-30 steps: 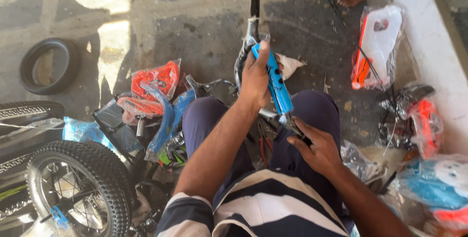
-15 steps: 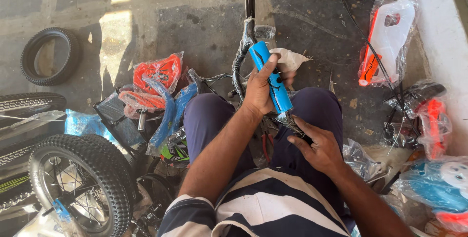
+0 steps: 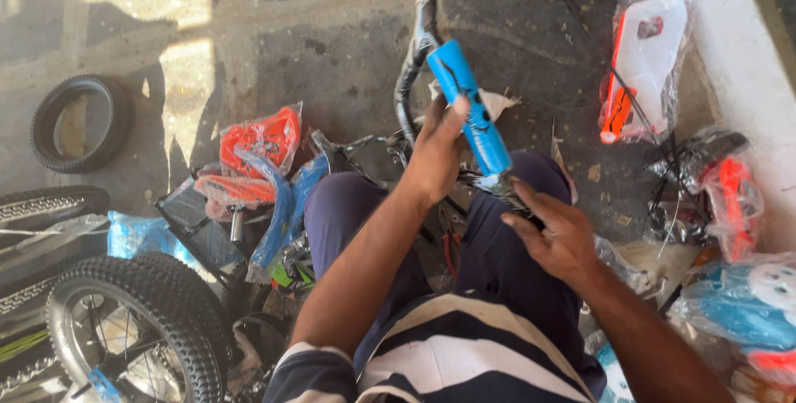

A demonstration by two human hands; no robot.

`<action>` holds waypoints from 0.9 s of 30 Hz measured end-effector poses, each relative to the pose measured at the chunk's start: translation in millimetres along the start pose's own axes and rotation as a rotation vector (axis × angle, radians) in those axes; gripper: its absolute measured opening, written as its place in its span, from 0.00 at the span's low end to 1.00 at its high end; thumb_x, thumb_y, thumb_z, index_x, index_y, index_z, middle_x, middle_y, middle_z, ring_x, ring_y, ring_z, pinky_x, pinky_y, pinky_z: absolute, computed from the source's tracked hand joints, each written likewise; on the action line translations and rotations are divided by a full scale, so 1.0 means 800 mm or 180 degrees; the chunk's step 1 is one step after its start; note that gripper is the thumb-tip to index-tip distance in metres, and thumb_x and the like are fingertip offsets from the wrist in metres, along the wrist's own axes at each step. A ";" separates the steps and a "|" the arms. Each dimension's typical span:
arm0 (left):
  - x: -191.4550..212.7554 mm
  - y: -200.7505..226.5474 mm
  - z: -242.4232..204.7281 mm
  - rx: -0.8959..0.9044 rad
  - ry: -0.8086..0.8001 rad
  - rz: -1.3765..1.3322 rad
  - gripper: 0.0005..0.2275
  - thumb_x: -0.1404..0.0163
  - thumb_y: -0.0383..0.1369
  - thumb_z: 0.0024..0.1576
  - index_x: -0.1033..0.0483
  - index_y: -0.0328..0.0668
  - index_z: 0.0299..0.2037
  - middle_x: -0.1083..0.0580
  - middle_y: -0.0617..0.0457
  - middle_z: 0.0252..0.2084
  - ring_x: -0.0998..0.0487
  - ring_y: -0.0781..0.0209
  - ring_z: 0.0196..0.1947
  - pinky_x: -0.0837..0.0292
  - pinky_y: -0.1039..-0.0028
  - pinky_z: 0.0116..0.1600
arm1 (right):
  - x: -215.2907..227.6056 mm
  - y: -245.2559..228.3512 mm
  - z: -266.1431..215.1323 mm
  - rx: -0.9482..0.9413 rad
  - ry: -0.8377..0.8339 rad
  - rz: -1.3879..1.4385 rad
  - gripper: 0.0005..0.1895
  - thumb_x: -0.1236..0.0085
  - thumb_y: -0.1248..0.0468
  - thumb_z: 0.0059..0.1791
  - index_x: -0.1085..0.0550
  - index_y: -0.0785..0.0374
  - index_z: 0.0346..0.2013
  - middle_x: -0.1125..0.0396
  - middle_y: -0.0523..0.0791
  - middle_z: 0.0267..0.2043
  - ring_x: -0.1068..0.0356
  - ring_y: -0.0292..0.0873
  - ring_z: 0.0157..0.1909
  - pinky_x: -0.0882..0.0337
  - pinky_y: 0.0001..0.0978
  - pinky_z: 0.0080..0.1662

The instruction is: The person sits on the floor and unpacks a blue bicycle handlebar grip from a plastic bag. They then slide a white foam insert onto a metal handlebar and place the blue grip over it. Finally, they pick up an orange grip and remove its packaging.

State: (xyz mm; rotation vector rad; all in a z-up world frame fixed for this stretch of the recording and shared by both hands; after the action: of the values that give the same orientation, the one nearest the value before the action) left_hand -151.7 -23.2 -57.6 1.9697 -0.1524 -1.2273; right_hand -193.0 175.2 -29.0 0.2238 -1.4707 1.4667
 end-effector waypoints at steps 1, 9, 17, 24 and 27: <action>-0.008 0.028 -0.012 -0.0571 -0.0062 0.0605 0.30 0.42 0.44 0.59 0.43 0.48 0.67 0.34 0.43 0.66 0.30 0.56 0.65 0.33 0.64 0.67 | 0.015 0.006 0.009 -0.0030 0.0068 -0.0204 0.30 0.36 0.51 0.47 0.26 0.61 0.61 0.23 0.52 0.42 0.22 0.46 0.35 0.24 0.37 0.38; 0.059 0.135 -0.112 -0.1898 0.0188 0.2198 0.09 0.44 0.27 0.64 0.28 0.37 0.50 0.27 0.51 0.54 0.26 0.63 0.54 0.29 0.73 0.60 | 0.126 0.149 -0.008 -0.0672 0.0480 -0.0383 0.31 0.35 0.49 0.53 0.25 0.63 0.66 0.25 0.50 0.41 0.27 0.42 0.36 0.28 0.35 0.43; 0.164 0.158 -0.129 -0.2191 0.0846 0.1986 0.03 0.47 0.27 0.68 0.26 0.37 0.46 0.27 0.58 0.37 0.29 0.71 0.37 0.31 0.79 0.45 | 0.037 0.407 -0.134 -0.1772 0.0954 0.0695 0.22 0.31 0.63 0.55 0.24 0.66 0.63 0.30 0.43 0.36 0.35 0.33 0.33 0.35 0.28 0.35; 0.176 0.161 -0.143 -0.2142 0.0932 0.2196 0.03 0.46 0.26 0.69 0.26 0.35 0.48 0.28 0.57 0.38 0.30 0.71 0.38 0.34 0.79 0.46 | -0.009 0.466 -0.200 -0.2562 0.1739 0.0804 0.16 0.38 0.67 0.55 0.23 0.62 0.58 0.28 0.40 0.38 0.32 0.35 0.34 0.33 0.29 0.36; 0.182 0.165 -0.144 -0.2256 0.0939 0.2282 0.04 0.46 0.27 0.69 0.27 0.36 0.47 0.26 0.55 0.43 0.28 0.70 0.41 0.31 0.78 0.48 | 0.001 0.473 -0.210 -0.2603 0.1413 0.0001 0.17 0.38 0.66 0.53 0.24 0.62 0.57 0.28 0.42 0.42 0.31 0.39 0.39 0.32 0.32 0.40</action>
State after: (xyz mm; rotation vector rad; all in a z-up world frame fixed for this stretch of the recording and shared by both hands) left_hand 55.2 -118.0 -46.3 1.2662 -0.2125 -0.4195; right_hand -383.2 408.1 -313.8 -0.5650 -1.5568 0.7427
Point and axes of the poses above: each hand's wrist, its own z-axis towards the middle knuckle, its own x-axis out of the back of the hand, y = z × x, the point moved 10 cm from there along z, towards the middle knuckle
